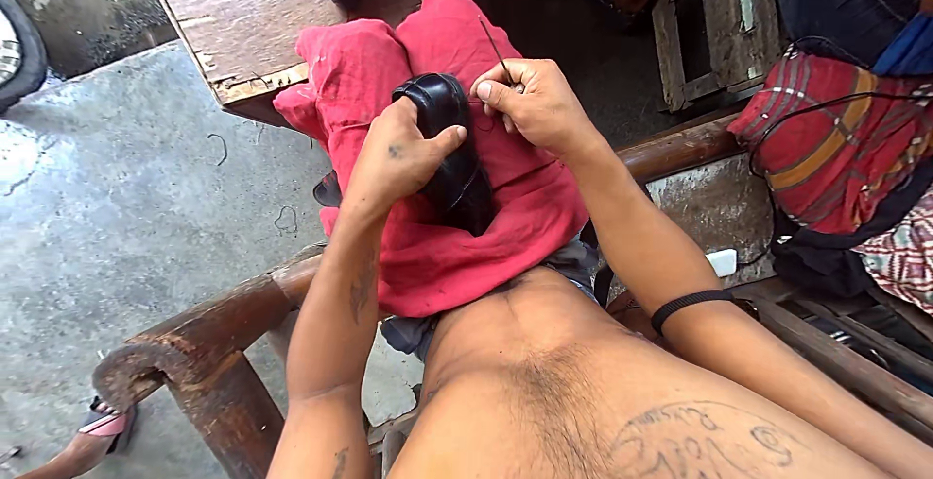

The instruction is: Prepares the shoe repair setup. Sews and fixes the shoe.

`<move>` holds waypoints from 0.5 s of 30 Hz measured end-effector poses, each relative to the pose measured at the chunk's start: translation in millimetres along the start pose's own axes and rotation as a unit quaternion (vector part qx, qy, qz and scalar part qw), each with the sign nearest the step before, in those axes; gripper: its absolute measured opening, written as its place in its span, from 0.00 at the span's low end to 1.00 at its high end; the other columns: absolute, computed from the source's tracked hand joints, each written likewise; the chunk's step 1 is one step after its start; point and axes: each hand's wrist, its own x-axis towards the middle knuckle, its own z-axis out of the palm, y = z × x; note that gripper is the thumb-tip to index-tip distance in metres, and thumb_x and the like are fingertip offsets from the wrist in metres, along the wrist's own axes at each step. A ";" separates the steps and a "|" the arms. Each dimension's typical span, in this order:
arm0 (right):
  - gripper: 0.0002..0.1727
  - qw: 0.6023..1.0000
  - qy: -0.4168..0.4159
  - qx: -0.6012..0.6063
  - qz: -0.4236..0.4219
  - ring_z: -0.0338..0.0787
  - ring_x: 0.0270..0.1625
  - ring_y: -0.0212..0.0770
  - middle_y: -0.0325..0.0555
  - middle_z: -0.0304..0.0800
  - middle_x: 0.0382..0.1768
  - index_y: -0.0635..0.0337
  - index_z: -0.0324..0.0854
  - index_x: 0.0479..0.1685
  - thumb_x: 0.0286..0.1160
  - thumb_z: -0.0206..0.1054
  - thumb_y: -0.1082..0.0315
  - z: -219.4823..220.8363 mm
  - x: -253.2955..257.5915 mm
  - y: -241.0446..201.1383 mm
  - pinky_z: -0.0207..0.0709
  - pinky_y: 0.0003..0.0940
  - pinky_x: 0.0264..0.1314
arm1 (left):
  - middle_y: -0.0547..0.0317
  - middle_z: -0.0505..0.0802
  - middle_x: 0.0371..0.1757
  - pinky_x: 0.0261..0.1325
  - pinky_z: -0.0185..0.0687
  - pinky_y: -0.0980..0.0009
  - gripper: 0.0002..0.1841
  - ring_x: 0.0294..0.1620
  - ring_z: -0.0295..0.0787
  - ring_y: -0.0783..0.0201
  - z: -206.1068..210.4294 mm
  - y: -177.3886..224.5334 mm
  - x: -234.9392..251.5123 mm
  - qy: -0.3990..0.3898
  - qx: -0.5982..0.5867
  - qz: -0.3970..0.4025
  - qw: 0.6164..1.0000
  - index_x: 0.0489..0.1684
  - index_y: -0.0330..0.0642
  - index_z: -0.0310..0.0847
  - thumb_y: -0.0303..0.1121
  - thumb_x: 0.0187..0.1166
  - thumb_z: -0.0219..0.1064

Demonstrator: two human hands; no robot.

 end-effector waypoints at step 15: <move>0.21 0.987 0.099 -0.089 -0.091 0.83 0.33 0.33 0.45 0.82 0.47 0.70 0.62 0.75 0.88 0.44 0.70 -35.9 -30.8 -33.2 0.82 0.33 0.31 | 0.54 0.96 0.53 0.62 0.92 0.65 0.20 0.54 0.95 0.64 -12.9 -15.6 -11.8 -0.058 -0.326 0.062 0.941 0.66 0.33 0.78 0.20 0.75 0.72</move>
